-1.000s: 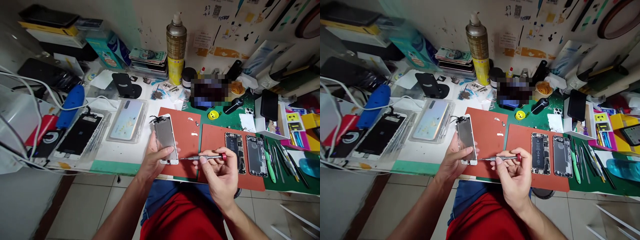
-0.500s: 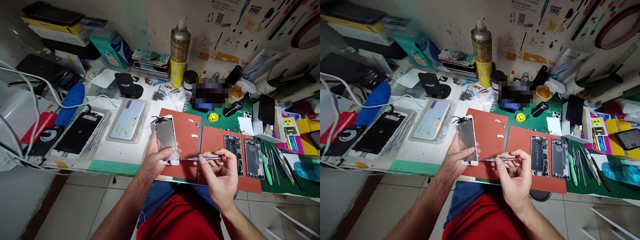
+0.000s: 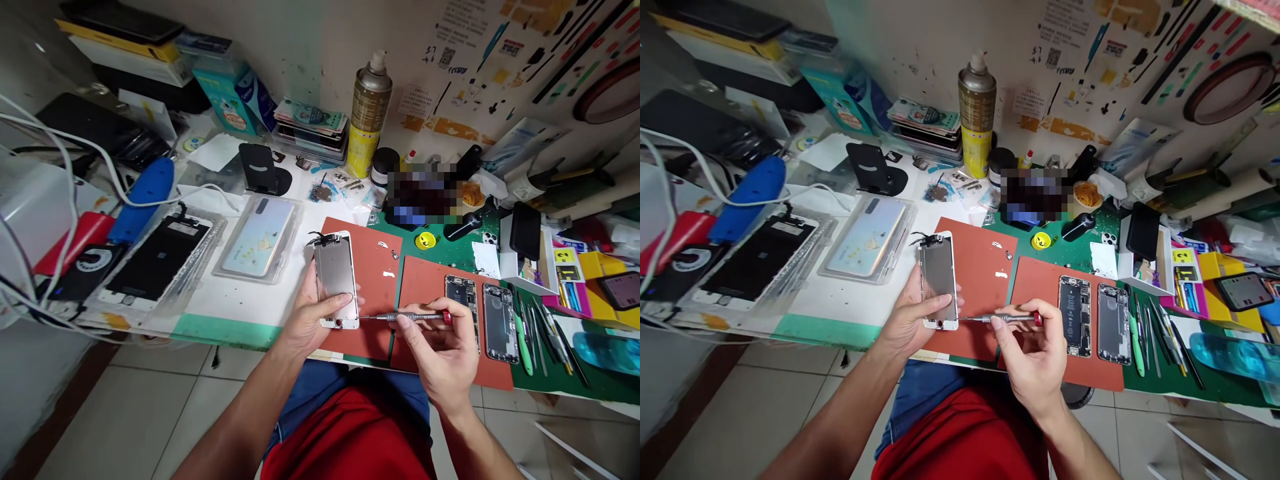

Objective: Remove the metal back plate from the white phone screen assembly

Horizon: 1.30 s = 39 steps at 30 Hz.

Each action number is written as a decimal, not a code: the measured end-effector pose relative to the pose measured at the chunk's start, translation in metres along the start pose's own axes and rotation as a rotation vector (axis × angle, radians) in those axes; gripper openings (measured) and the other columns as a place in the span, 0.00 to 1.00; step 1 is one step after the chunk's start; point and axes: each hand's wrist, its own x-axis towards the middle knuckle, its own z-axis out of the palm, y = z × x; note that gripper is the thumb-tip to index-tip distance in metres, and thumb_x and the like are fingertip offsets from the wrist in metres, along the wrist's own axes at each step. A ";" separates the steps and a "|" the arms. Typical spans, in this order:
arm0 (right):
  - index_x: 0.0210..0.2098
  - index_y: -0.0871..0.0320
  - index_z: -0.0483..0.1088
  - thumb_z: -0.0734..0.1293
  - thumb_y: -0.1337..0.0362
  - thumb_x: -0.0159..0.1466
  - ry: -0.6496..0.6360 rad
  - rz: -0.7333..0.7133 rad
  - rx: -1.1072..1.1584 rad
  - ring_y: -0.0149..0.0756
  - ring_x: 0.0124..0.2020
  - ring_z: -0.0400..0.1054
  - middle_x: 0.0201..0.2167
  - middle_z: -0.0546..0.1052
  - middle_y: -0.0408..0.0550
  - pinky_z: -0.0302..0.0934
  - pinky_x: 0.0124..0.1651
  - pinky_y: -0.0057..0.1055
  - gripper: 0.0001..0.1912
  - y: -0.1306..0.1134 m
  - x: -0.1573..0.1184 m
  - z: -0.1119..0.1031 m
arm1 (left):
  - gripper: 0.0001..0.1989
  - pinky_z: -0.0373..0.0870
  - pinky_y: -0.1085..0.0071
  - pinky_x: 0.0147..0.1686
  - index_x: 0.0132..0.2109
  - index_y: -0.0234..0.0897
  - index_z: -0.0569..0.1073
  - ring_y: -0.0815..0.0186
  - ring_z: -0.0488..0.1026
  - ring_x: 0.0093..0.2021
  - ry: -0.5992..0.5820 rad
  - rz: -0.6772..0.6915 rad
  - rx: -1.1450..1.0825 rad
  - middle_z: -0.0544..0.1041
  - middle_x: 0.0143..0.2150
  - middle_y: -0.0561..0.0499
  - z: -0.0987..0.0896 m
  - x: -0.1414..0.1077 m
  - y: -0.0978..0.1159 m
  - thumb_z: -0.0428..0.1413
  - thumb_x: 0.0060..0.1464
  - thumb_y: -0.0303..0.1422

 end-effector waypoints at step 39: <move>0.36 0.52 0.64 0.76 0.54 0.65 -0.158 0.132 -0.087 0.27 0.20 0.59 0.21 0.67 0.33 0.52 0.25 0.27 0.17 0.007 0.018 -0.001 | 0.41 0.84 0.68 0.29 0.53 0.56 0.77 0.59 0.82 0.32 0.274 -0.037 0.191 0.84 0.36 0.57 0.010 0.007 0.012 0.77 0.29 0.25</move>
